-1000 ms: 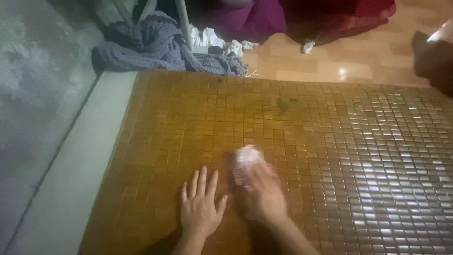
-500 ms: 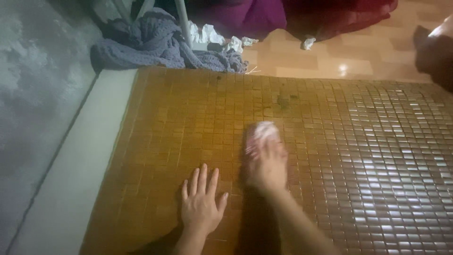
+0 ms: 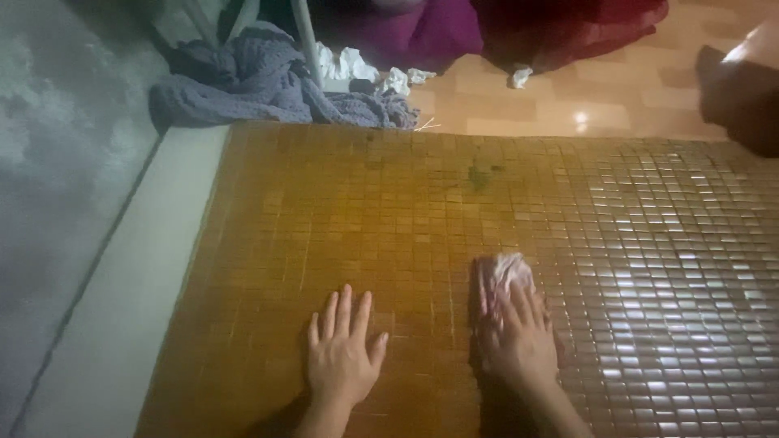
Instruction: Cleaning a bamboo cooling mat using a cloth.
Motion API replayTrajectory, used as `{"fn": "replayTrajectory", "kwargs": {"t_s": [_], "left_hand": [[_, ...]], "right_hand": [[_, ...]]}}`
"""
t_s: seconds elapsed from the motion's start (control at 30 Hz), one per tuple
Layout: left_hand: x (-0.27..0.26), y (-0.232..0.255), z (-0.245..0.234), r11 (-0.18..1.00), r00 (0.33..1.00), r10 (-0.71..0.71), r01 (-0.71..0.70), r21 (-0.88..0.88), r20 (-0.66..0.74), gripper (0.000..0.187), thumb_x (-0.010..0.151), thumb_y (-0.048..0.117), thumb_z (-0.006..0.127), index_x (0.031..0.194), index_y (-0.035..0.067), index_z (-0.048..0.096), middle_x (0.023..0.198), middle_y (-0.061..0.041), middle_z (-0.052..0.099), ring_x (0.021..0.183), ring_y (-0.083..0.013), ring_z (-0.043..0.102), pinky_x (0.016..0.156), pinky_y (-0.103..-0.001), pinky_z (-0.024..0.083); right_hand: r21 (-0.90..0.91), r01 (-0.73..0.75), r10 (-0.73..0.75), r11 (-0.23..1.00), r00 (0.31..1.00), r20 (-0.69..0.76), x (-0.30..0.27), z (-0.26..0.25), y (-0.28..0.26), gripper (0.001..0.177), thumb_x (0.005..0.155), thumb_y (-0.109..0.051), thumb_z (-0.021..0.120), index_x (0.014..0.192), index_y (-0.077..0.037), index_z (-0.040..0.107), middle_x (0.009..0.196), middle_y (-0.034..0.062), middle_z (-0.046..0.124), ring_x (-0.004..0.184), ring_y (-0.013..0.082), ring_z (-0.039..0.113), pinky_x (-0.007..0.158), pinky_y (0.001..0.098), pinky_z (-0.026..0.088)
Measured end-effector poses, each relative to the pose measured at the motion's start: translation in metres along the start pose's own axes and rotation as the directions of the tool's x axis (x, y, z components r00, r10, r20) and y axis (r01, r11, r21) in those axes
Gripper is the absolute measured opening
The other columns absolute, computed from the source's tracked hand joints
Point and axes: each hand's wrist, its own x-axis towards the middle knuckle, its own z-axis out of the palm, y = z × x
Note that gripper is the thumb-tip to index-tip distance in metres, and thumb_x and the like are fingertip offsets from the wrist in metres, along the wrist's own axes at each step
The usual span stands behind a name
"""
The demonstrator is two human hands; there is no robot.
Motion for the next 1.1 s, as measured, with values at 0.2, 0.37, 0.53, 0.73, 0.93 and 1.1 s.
{"fn": "replayTrajectory", "kwargs": {"t_s": [0.2,0.37,0.53,0.73,0.93,1.1], "left_hand": [[0.0,0.002,-0.005,0.999,0.999,-0.008,0.01,0.041,-0.033,0.079,0.096,0.06,0.041,0.162,0.021,0.022,0.171,-0.015,0.015,0.155,-0.0356,0.017,0.117,-0.059,0.015],[-0.004,0.007,-0.011,0.997,0.989,-0.018,0.007,-0.073,-0.149,0.079,0.091,0.055,0.051,0.16,0.023,0.032,0.17,-0.013,0.021,0.154,-0.0343,0.021,0.117,-0.058,0.017],[-0.004,0.006,-0.005,0.999,0.985,-0.004,-0.004,-0.045,-0.175,0.078,0.089,0.051,0.053,0.16,0.023,0.033,0.169,-0.013,0.022,0.152,-0.0337,0.022,0.117,-0.058,0.018],[-0.003,0.003,-0.002,1.0,0.993,0.007,-0.008,-0.014,-0.121,0.077,0.094,0.057,0.046,0.16,0.023,0.03,0.169,-0.014,0.02,0.154,-0.0347,0.02,0.116,-0.06,0.017],[-0.001,0.001,0.004,1.0,0.985,0.023,-0.026,-0.018,-0.169,0.077,0.094,0.058,0.046,0.16,0.021,0.03,0.169,-0.015,0.022,0.15,-0.0353,0.02,0.117,-0.061,0.018],[-0.005,0.003,-0.002,0.999,0.97,0.022,-0.032,-0.04,-0.241,0.077,0.092,0.055,0.05,0.159,0.021,0.034,0.168,-0.015,0.025,0.153,-0.036,0.023,0.116,-0.059,0.02]], "right_hand": [[-0.202,-0.151,0.178,0.968,0.977,0.12,0.051,0.034,-0.031,0.084,0.087,-0.039,0.058,0.163,-0.019,0.027,0.171,0.0128,0.012,0.156,0.0292,0.004,0.123,0.055,0.01],[-0.038,0.16,-0.156,0.986,0.984,0.086,0.026,0.042,-0.091,0.078,0.086,-0.034,0.064,0.155,-0.007,0.037,0.165,0.024,0.03,0.151,0.041,0.022,0.121,0.0608,0.015],[0.21,0.22,-0.232,0.953,0.972,0.036,-0.034,0.04,-0.066,0.068,0.087,-0.026,0.063,0.15,-0.01,0.044,0.159,0.0221,0.036,0.15,0.0407,0.027,0.117,0.0587,0.024],[0.098,-0.044,0.048,0.994,0.998,-0.035,-0.011,-0.006,0.018,0.075,0.085,-0.021,0.055,0.157,-0.019,0.035,0.167,0.0125,0.03,0.157,0.0309,0.025,0.124,0.0556,0.025],[-0.219,-0.259,0.292,0.941,0.947,0.136,0.043,0.01,-0.004,0.074,0.093,-0.037,0.059,0.158,-0.02,0.028,0.168,0.0134,0.016,0.157,0.0323,0.011,0.123,0.06,0.014],[-0.188,-0.098,0.145,0.977,0.956,0.256,0.042,0.035,-0.081,0.073,0.095,-0.04,0.056,0.16,-0.025,0.026,0.169,0.0122,0.011,0.158,0.0282,0.006,0.128,0.0569,0.013]]}}
